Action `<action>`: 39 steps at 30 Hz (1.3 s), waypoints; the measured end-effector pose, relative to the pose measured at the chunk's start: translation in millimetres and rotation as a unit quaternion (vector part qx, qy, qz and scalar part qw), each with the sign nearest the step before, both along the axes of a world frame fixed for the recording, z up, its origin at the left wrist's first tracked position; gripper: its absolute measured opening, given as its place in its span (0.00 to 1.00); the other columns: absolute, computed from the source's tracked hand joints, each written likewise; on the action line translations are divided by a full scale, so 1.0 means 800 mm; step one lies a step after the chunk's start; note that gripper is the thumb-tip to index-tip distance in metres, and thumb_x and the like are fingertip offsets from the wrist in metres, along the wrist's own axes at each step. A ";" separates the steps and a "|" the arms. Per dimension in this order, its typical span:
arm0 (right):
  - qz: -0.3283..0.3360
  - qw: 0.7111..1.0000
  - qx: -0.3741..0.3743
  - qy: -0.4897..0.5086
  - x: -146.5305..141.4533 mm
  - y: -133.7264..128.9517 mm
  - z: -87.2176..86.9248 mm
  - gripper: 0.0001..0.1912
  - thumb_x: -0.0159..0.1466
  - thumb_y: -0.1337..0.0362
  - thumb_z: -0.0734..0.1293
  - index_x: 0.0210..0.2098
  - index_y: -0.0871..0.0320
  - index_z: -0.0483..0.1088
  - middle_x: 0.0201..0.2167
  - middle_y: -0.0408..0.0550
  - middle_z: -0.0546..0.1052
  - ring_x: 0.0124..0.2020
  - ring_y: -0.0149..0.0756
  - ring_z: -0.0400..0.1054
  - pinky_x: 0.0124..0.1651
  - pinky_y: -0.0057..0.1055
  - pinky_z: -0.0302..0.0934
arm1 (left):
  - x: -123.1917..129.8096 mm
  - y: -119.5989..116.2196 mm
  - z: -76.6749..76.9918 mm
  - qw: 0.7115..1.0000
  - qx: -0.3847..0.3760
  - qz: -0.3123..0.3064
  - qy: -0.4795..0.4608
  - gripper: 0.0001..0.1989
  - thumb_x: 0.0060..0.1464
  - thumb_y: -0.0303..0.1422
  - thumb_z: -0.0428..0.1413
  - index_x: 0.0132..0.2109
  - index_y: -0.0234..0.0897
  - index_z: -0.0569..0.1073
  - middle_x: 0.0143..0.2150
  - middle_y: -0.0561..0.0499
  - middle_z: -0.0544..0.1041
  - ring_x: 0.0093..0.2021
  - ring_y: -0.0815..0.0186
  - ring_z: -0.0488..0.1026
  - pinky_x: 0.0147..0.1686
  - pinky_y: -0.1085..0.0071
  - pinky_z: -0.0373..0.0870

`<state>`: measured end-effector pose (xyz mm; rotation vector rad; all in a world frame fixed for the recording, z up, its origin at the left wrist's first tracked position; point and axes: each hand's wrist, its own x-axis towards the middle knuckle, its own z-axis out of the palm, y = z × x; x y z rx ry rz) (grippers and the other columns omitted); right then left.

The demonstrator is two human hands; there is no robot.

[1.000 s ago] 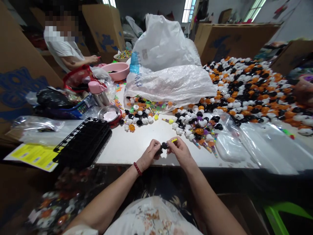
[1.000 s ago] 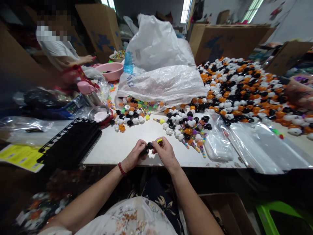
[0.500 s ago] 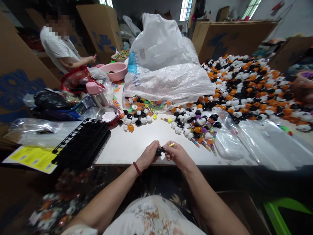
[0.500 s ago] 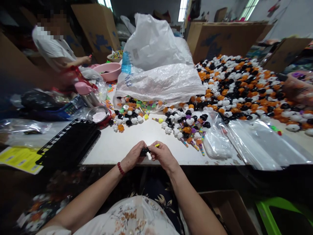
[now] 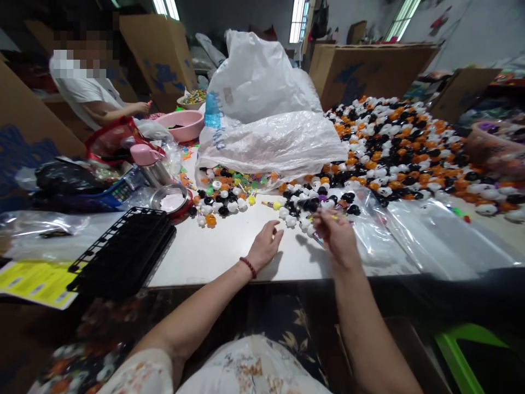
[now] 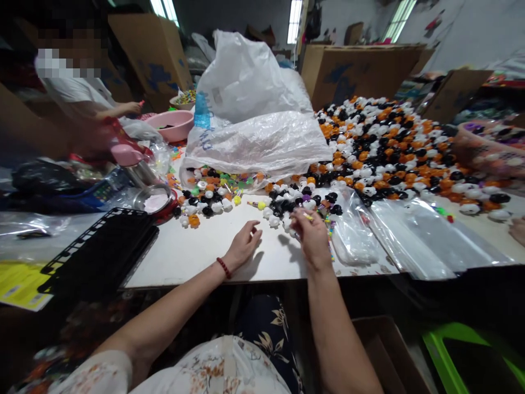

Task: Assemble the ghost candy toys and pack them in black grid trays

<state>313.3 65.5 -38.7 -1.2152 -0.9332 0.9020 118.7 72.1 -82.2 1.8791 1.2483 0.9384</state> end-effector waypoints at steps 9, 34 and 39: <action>-0.121 0.850 0.089 -0.505 0.037 0.050 -0.025 0.18 0.65 0.56 0.60 0.47 0.61 0.71 0.49 0.61 0.72 0.54 0.50 0.61 0.58 0.50 0.52 | 0.048 0.059 -0.024 0.971 0.113 -0.114 0.177 0.17 0.56 0.27 0.51 0.53 0.39 0.69 0.54 0.41 0.67 0.49 0.55 0.69 0.50 0.59 0.67; 0.210 0.977 -0.044 -0.008 -0.138 -0.012 -0.038 0.19 0.59 0.48 0.69 0.38 0.57 0.66 0.27 0.40 0.71 0.25 0.31 0.66 0.31 0.30 0.66 | -0.096 -0.052 -0.009 0.956 -0.226 0.006 -0.188 0.21 0.54 0.38 0.56 0.52 0.39 0.61 0.24 0.62 0.62 0.21 0.74 0.58 0.22 0.78 0.55; 0.224 0.973 -0.045 -0.011 -0.125 -0.039 -0.041 0.17 0.59 0.50 0.70 0.35 0.57 0.67 0.26 0.39 0.70 0.24 0.29 0.65 0.30 0.28 0.62 | -0.084 -0.060 -0.004 0.970 -0.194 -0.021 -0.145 0.19 0.54 0.36 0.55 0.52 0.37 0.62 0.26 0.61 0.60 0.23 0.73 0.56 0.24 0.76 0.54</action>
